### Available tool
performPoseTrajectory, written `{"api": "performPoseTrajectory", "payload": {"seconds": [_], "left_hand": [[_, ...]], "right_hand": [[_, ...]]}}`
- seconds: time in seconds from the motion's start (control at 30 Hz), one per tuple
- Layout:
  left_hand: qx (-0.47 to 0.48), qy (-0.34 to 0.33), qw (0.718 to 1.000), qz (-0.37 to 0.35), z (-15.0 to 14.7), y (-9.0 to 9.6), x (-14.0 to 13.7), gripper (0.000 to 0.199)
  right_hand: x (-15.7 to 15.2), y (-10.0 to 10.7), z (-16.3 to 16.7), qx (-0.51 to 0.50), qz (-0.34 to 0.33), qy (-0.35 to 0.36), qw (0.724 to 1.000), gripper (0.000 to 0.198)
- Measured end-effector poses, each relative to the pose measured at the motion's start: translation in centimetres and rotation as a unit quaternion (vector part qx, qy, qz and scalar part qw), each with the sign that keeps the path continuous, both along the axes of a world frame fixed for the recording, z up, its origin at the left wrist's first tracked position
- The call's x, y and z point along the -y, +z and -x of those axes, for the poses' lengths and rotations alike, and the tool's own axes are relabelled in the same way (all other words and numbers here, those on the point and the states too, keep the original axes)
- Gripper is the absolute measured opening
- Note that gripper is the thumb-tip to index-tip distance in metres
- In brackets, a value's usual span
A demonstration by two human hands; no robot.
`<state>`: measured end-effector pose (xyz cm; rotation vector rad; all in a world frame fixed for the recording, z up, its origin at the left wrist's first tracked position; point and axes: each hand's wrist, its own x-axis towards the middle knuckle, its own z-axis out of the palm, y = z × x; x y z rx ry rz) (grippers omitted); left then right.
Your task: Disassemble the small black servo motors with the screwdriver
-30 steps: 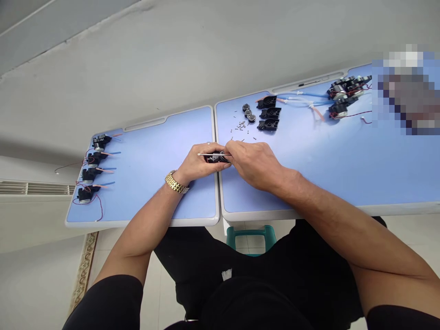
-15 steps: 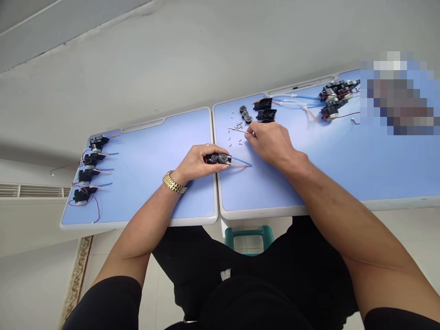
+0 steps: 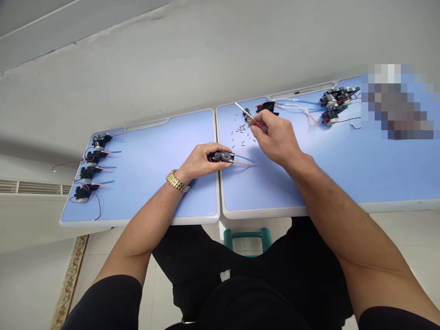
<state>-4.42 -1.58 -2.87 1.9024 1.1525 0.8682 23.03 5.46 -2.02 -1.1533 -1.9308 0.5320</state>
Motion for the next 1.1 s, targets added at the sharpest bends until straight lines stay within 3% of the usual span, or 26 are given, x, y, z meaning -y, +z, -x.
{"api": "performPoseTrajectory", "payload": {"seconds": [0.13, 0.27, 0.33, 0.4, 0.67, 0.9, 1.1], "left_hand": [[0.026, 0.003, 1.000, 0.002, 0.2, -0.2, -0.2, 0.038], [0.029, 0.013, 0.999, 0.007, 0.2, 0.0, -0.1, 0.039], [0.028, 0.014, 0.999, 0.008, 0.2, 0.1, -0.1, 0.040], [0.030, 0.014, 0.999, 0.004, 0.3, 0.1, 0.0, 0.040], [0.046, 0.016, 0.999, -0.005, 0.5, -0.4, -0.2, 0.048], [0.090, 0.013, 0.996, 0.002, 0.6, -0.4, -0.4, 0.046], [0.120, 0.035, 0.992, -0.006, 1.0, -0.6, -0.8, 0.047]], "right_hand": [[1.9, 2.2, 0.3, -0.043, 0.012, 0.066, 0.997, 0.022], [3.5, 3.9, 0.1, -0.002, -0.015, 0.104, 0.994, 0.036], [3.8, 4.3, 0.0, 0.004, -0.021, 0.098, 0.995, 0.025], [3.9, 4.6, -0.1, -0.019, -0.015, 0.091, 0.996, 0.009], [4.3, 4.4, 0.1, -0.134, -0.011, 0.086, 0.987, 0.028], [4.1, 5.0, 0.2, -0.174, 0.051, 0.106, 0.978, 0.021], [3.6, 5.9, -1.0, -0.137, 0.062, 0.101, 0.983, 0.021]]}}
